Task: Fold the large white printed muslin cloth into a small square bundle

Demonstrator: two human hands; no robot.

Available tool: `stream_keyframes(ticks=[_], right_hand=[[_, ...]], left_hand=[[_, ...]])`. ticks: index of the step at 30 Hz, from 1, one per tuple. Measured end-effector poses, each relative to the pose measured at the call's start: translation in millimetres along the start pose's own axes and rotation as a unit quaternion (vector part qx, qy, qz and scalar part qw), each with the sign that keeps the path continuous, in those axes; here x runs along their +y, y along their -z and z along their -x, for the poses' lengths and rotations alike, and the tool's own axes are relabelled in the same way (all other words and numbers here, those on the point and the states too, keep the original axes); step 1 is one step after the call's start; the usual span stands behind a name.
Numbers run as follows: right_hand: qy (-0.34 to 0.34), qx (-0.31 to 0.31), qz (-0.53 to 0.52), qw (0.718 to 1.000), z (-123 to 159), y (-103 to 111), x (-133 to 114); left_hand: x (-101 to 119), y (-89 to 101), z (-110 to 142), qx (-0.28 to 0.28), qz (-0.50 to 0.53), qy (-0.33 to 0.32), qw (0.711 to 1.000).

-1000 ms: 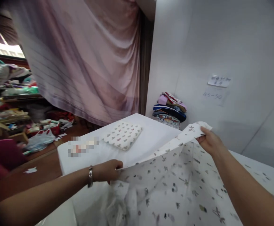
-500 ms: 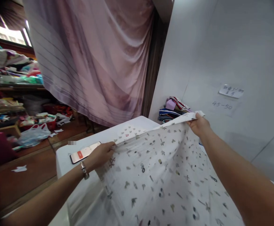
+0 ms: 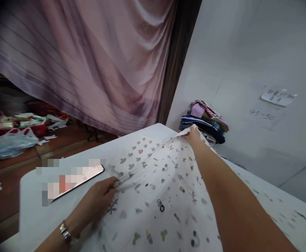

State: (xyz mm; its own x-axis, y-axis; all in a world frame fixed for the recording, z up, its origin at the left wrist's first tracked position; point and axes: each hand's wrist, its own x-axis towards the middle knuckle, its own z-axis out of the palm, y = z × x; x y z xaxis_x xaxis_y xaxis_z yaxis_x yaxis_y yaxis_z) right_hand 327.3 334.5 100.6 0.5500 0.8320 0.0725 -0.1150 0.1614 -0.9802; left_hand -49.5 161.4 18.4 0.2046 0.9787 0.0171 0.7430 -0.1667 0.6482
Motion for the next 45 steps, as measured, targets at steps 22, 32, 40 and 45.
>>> stream_keyframes(ticks=[22,32,40,45], right_hand=[[0.124,-0.275,0.608,0.734,80.9,-42.9,58.9],[0.169,-0.246,0.705,0.643,89.5,-50.9,57.2],[0.157,-0.219,0.712,0.649,88.7,-66.3,64.7],[0.149,-0.214,0.711,0.653,91.0,-68.8,69.8]], left_hand=[[-4.1,-1.3,2.8,-0.001,-0.015,-0.05,0.999],[-2.4,-1.9,0.9,-0.016,-0.045,0.025,0.999],[-3.0,2.1,2.2,-0.013,0.03,-0.019,0.999],[-6.5,2.7,0.9,0.004,0.023,-0.007,1.0]])
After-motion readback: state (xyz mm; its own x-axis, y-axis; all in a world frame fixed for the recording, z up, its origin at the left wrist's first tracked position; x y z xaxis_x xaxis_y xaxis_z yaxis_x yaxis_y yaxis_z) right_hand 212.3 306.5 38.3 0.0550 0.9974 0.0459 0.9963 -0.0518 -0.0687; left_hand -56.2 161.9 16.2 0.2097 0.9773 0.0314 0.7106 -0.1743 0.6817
